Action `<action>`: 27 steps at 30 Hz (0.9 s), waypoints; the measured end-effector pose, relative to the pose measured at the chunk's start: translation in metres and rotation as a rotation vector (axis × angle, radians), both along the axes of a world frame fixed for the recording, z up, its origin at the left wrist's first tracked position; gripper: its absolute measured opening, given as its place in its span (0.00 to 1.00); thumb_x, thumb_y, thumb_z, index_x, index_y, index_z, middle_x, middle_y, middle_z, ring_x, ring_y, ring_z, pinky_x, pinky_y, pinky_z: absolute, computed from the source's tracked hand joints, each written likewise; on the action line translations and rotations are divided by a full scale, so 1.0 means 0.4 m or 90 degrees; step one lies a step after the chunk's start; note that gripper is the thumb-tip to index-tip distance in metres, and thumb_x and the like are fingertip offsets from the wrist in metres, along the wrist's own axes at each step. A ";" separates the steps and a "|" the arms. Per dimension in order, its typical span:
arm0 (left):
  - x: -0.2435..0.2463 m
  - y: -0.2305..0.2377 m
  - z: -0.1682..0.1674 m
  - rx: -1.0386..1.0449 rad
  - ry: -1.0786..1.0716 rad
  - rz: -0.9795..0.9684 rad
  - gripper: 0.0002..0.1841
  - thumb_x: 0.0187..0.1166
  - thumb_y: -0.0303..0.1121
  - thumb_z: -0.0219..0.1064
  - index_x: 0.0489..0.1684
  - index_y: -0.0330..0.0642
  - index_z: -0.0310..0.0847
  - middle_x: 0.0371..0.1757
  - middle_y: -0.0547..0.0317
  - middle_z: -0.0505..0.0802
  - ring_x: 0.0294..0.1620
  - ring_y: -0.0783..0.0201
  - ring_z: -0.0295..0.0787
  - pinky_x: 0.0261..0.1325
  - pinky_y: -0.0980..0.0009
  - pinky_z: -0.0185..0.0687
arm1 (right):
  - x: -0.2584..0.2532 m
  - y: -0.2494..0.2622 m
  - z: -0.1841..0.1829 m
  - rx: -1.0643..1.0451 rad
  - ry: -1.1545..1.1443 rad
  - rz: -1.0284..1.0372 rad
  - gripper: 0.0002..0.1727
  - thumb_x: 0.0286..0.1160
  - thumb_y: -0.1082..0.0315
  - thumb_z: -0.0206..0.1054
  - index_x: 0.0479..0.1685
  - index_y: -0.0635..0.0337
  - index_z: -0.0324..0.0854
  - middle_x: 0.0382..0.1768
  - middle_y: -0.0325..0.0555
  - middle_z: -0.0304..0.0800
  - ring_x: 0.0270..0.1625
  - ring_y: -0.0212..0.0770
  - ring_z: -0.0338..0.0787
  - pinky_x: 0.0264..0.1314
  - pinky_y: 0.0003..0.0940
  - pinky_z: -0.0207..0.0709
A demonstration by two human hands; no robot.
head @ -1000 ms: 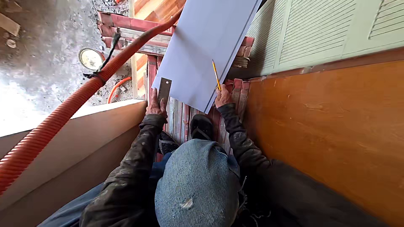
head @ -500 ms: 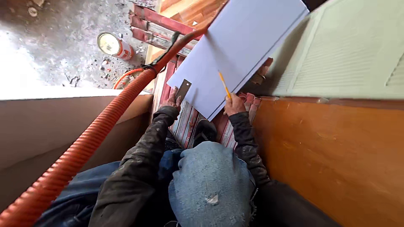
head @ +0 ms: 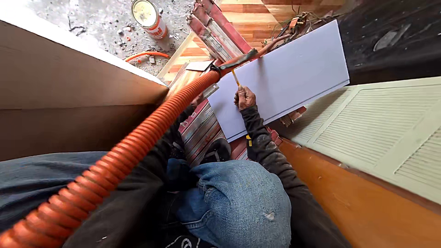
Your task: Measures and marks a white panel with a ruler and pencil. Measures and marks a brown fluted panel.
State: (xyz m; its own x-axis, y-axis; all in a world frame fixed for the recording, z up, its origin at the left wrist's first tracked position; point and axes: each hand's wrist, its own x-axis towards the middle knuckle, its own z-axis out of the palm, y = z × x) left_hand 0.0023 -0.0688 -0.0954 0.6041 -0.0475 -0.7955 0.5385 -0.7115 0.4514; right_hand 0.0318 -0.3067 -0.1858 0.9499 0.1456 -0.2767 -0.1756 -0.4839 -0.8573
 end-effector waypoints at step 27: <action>0.077 0.081 -0.126 0.067 0.130 -0.158 0.34 0.95 0.53 0.42 0.61 0.25 0.81 0.67 0.23 0.85 0.75 0.30 0.78 0.74 0.34 0.67 | 0.016 0.007 -0.015 0.345 -0.112 0.010 0.06 0.74 0.77 0.69 0.43 0.70 0.89 0.34 0.42 0.96 0.34 0.33 0.95 0.44 0.32 0.92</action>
State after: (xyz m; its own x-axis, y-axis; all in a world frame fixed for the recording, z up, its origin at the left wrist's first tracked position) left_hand 0.0331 -0.0364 -0.1456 0.4123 -0.0850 -0.9071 0.4148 -0.8689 0.2700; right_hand 0.0381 -0.3039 -0.1919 0.9714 0.2374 0.0038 -0.0039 0.0321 -0.9995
